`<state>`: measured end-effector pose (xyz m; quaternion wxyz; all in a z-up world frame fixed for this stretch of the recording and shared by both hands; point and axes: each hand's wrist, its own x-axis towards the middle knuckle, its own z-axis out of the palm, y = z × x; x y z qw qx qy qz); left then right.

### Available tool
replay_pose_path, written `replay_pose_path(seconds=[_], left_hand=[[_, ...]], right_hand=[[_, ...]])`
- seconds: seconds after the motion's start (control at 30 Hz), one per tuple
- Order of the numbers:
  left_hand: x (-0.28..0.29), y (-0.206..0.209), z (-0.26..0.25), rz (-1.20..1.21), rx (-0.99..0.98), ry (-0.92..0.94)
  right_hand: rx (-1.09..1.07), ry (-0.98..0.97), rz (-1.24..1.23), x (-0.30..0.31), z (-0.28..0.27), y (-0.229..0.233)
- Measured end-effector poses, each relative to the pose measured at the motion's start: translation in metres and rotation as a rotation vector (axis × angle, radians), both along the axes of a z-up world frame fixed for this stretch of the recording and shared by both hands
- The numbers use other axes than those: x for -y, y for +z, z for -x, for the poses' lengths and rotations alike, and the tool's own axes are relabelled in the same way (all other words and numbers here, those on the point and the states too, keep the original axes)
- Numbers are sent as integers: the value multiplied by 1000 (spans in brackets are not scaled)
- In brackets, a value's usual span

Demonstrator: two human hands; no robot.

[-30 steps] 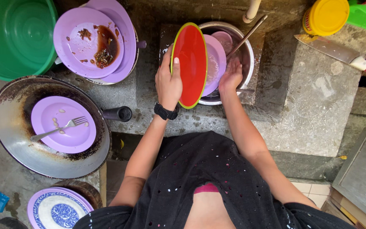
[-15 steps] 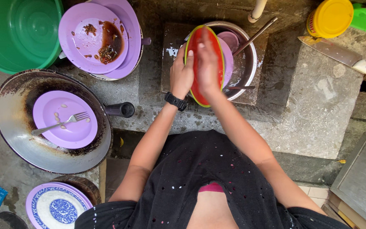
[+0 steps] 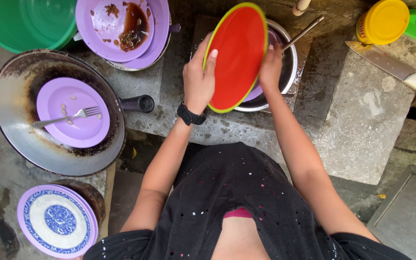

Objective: The person washes a variety of dishes including plates, cups, and a wooden cutting board by hand under a tap, rinsing them one at a time and placing them aside.

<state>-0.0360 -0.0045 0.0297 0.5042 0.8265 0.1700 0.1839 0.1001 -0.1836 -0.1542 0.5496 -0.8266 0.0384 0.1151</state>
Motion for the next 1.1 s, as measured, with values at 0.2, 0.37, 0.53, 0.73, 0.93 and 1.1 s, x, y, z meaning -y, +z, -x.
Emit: replay_pose_path(seconds=[0.2, 0.37, 0.53, 0.73, 0.93, 1.1], left_hand=[[-8, -55, -7, -258, 122, 154], [59, -78, -3, -685, -138, -103], [111, -104, 3, -588, -124, -473], [93, -209, -12, -323, -285, 37], [82, -207, -15, 53, -298, -89], [68, -161, 19, 335, 311, 21]], right_hand=[[-219, 8, -965, 41, 24, 56], [76, 15, -793, 35, 30, 106], [549, 133, -162, 34, 46, 149], [658, 188, -46, 65, 59, 185], [733, 170, -9, 93, 63, 183], [660, 112, -158, 107, 57, 180]])
